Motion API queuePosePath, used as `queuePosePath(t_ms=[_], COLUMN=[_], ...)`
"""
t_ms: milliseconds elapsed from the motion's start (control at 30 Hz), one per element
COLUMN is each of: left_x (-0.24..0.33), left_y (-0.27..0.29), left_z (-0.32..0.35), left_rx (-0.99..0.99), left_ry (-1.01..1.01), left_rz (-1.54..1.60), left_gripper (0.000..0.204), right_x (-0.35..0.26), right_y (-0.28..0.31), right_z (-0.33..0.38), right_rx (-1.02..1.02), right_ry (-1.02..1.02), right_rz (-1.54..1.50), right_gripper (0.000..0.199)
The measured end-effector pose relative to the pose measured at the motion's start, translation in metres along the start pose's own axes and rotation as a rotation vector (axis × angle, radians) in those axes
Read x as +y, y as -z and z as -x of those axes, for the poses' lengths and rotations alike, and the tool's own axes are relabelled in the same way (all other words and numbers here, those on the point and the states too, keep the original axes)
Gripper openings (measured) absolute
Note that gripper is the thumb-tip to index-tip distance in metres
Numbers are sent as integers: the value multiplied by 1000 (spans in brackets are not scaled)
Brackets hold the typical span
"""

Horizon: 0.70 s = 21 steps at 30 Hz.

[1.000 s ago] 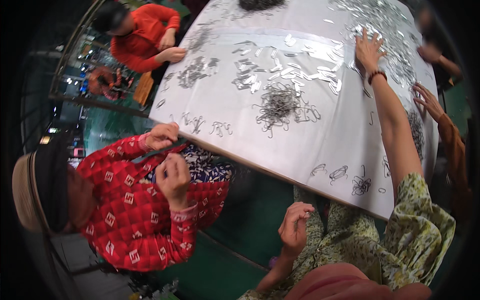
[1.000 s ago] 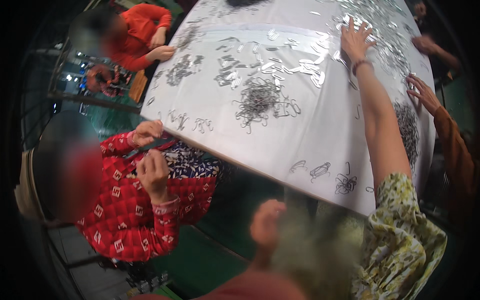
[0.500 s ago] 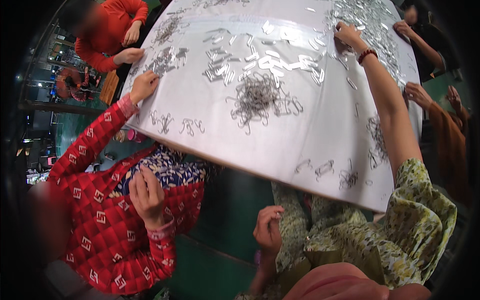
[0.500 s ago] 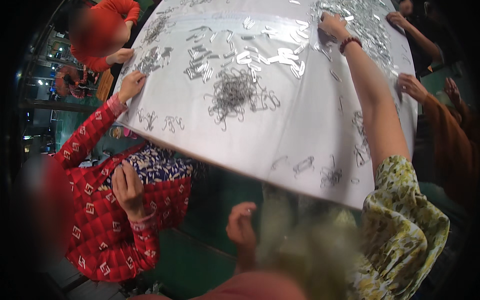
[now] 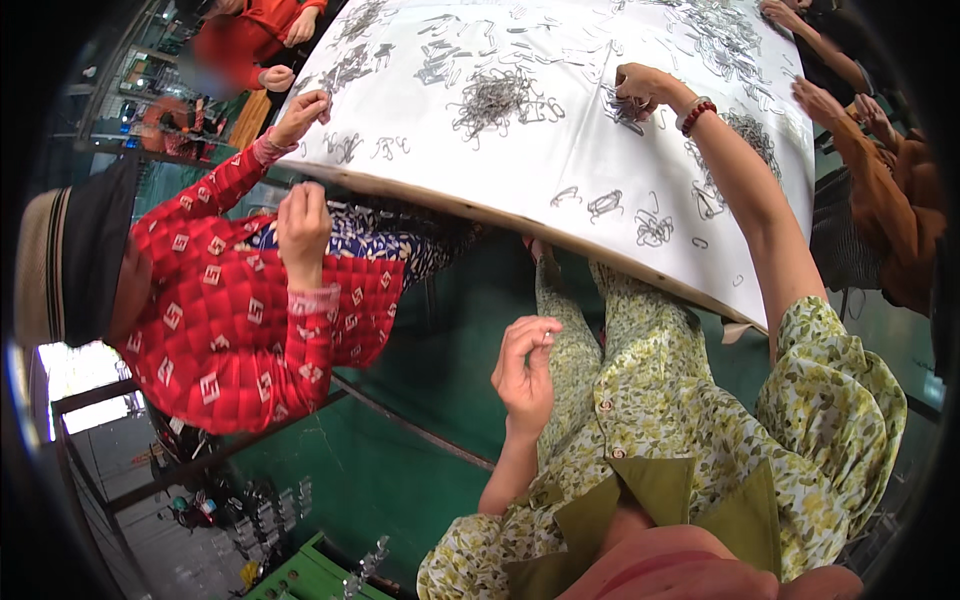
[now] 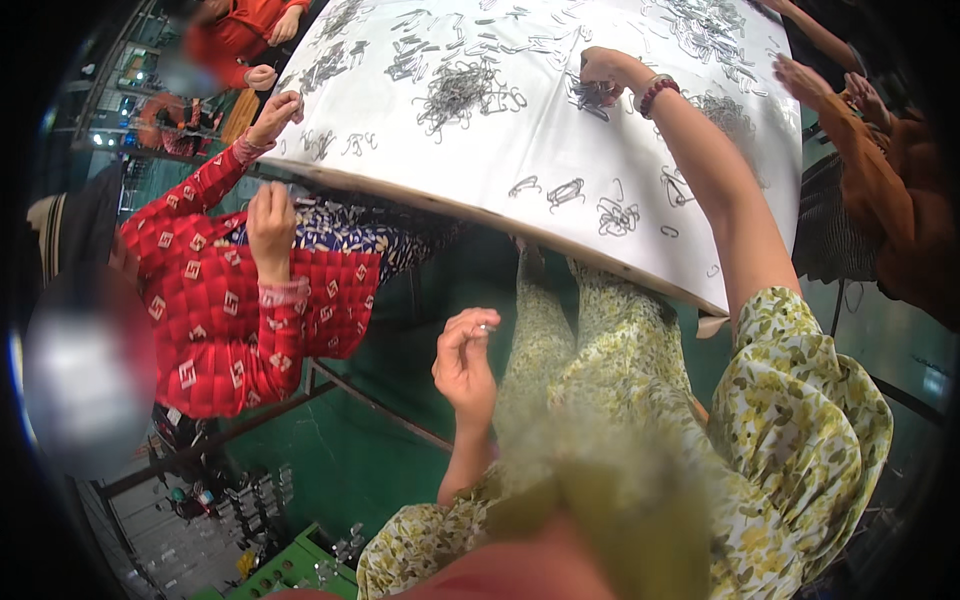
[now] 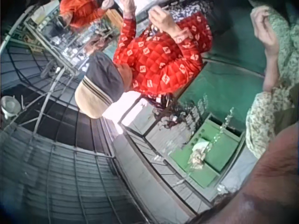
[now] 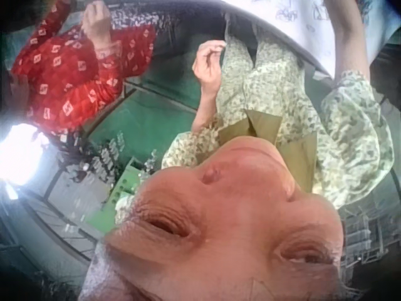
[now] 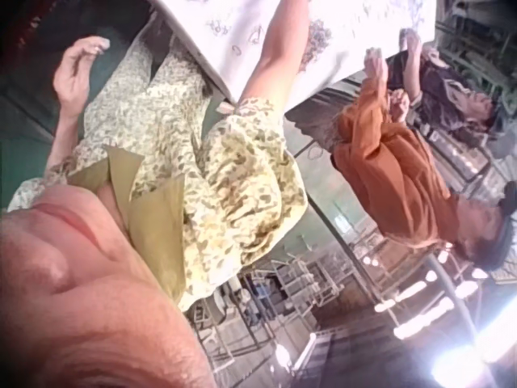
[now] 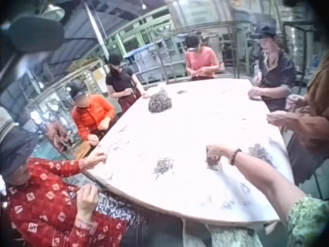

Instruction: The person sits at a table and repeatedly picks up small metal clips, links them together by hand, and places the finished chains onto a nearby metal rack. Other workers are also assembling similar clips at the same table.

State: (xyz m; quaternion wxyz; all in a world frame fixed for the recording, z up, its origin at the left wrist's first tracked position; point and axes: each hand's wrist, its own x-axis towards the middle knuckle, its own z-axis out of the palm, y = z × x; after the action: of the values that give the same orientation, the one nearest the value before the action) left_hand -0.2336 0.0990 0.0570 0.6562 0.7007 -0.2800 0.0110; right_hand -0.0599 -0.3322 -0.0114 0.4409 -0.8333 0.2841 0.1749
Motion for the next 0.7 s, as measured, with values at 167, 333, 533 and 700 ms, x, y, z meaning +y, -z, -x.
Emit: queuePosePath(t_ms=[167,333,533,700], left_x=[10,16,23,47], left_y=[-5,-4,1,13], left_z=[14,21,24,21], left_rx=[9,61,38,-22], left_ry=[-82,-154,-185,-233], left_rz=[-11,-53,-108,-171], left_gripper=[6,6,4,12], right_x=[3,0,9,30], right_y=[-2,2,-40,-57], right_z=[40,66,66,19], right_rx=[289,451,548,619], right_ry=[268,534,654,581], right_rz=[79,361,206,399], right_gripper=[41,28,13,10])
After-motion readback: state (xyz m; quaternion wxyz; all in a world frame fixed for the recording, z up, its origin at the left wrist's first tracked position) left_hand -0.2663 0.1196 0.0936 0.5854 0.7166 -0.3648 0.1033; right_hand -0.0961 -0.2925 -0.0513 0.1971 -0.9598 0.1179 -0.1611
